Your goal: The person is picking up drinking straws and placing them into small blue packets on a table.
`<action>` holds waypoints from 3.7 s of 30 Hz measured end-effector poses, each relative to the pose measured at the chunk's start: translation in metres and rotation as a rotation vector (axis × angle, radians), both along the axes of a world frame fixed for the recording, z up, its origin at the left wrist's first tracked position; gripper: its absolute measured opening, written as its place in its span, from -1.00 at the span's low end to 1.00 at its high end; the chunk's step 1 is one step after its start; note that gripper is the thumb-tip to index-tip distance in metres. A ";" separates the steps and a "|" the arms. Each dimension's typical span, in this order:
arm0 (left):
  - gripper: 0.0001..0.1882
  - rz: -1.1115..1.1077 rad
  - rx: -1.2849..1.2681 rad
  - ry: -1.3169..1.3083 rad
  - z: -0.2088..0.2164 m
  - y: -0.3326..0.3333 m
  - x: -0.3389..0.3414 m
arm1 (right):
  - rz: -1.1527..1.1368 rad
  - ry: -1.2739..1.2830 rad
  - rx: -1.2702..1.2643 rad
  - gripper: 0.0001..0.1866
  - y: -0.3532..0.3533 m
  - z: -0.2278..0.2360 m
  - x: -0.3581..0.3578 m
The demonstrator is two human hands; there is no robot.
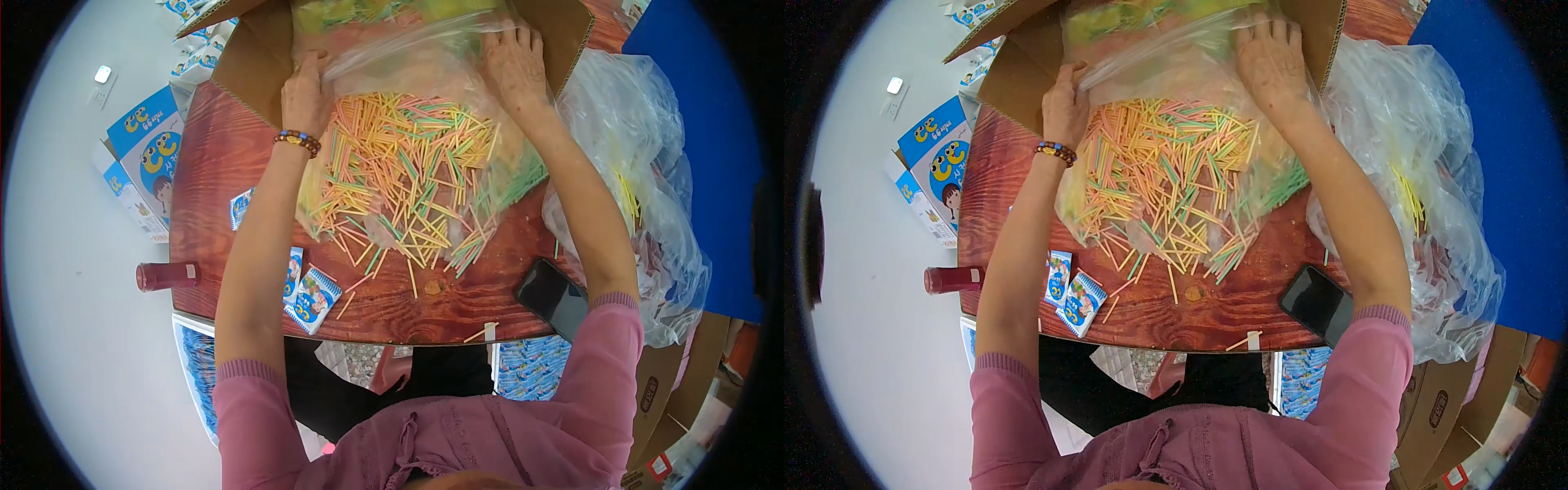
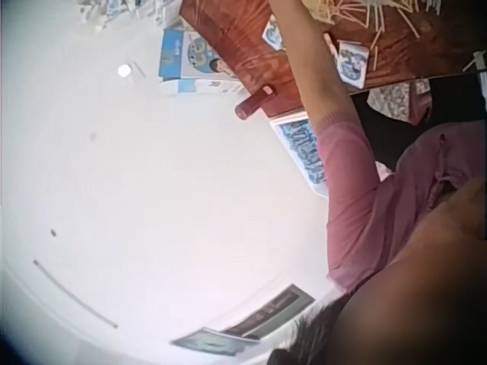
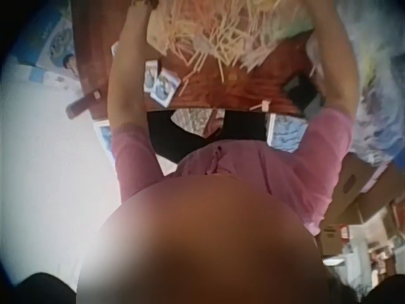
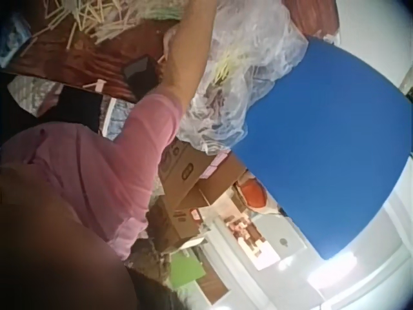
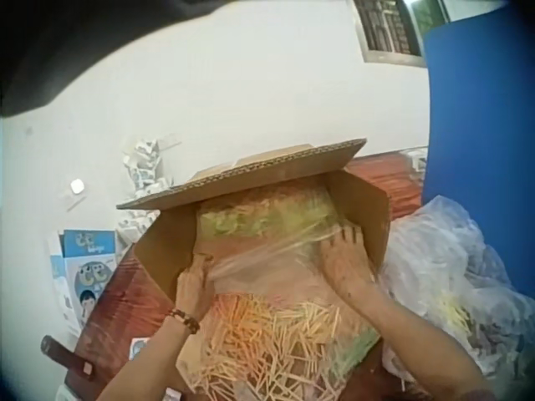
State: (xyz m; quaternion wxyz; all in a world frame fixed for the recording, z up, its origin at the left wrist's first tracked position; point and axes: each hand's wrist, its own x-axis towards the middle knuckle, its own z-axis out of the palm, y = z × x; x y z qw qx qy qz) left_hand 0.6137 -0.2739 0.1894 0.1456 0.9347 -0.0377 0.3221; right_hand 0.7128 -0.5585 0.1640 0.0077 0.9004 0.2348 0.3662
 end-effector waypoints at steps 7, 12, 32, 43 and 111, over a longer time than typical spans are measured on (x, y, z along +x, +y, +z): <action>-0.39 -0.003 0.144 0.310 0.012 -0.005 -0.014 | 0.194 0.279 0.152 -0.40 -0.003 -0.026 0.009; -0.30 0.030 0.510 0.278 0.016 -0.001 -0.023 | 0.161 0.325 0.050 -0.42 -0.012 -0.025 0.014; -0.46 0.183 0.296 0.141 -0.024 0.029 -0.117 | 0.442 0.388 0.258 -0.41 0.050 0.002 -0.044; -0.73 0.146 -0.140 0.239 -0.025 0.019 -0.207 | 0.661 0.414 0.164 -0.78 0.061 0.034 -0.132; -0.89 0.005 -1.629 0.110 -0.042 -0.003 -0.334 | 0.929 1.740 1.144 -0.86 0.139 -0.037 -0.293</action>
